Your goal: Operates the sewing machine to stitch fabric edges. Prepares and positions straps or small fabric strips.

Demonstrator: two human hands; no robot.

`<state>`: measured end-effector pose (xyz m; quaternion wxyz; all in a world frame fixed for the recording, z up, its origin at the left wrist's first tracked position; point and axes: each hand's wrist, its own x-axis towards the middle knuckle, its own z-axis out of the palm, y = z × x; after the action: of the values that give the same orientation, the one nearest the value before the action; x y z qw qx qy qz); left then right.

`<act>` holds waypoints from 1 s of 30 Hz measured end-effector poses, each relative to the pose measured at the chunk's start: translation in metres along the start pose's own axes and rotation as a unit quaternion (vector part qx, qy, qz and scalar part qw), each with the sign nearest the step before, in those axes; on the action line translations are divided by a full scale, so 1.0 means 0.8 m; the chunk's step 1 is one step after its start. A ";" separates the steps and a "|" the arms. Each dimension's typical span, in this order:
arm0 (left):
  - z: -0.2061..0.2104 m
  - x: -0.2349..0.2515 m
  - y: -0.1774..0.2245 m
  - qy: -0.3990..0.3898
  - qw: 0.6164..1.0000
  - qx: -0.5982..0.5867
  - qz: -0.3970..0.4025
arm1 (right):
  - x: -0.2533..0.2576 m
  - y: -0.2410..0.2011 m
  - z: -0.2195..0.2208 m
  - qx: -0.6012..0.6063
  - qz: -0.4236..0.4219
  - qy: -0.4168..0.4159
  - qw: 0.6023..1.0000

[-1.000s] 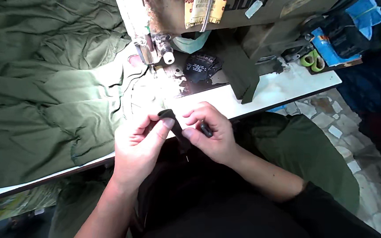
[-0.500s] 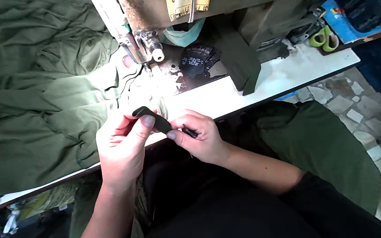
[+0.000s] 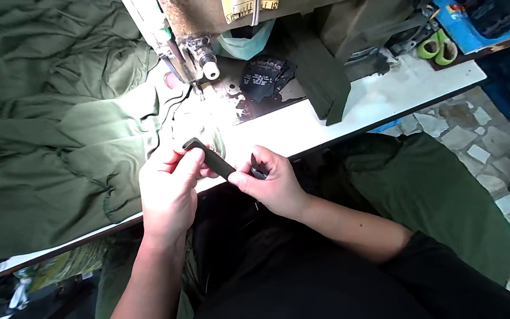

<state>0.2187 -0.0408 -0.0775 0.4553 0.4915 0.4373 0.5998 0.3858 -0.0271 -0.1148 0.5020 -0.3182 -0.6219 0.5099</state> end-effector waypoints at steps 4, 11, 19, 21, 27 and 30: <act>0.002 -0.003 -0.012 0.024 0.995 -0.025 -0.088 | -0.014 -0.003 -0.009 0.000 0.136 -0.044 0.990; -0.008 -0.005 -0.037 0.038 0.985 -0.037 -0.165 | -0.016 0.009 -0.007 -0.015 0.203 -0.088 0.975; -0.009 0.004 -0.056 0.054 0.982 -0.039 -0.179 | -0.007 0.021 -0.007 -0.019 0.227 -0.084 0.970; -0.010 0.005 -0.058 0.050 0.982 -0.037 -0.180 | -0.008 0.024 -0.006 -0.016 0.228 -0.080 0.970; -0.010 0.006 -0.061 0.051 0.981 -0.037 -0.184 | -0.008 0.025 -0.007 -0.020 0.240 -0.075 0.968; -0.014 0.006 -0.062 0.038 0.982 -0.051 -0.178 | -0.008 0.025 -0.008 -0.015 0.241 -0.077 0.967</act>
<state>0.2134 -0.0270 -0.1264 0.5620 0.3591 0.5036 0.5492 0.3914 -0.0254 -0.1361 0.3102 -0.4257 -0.5715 0.6292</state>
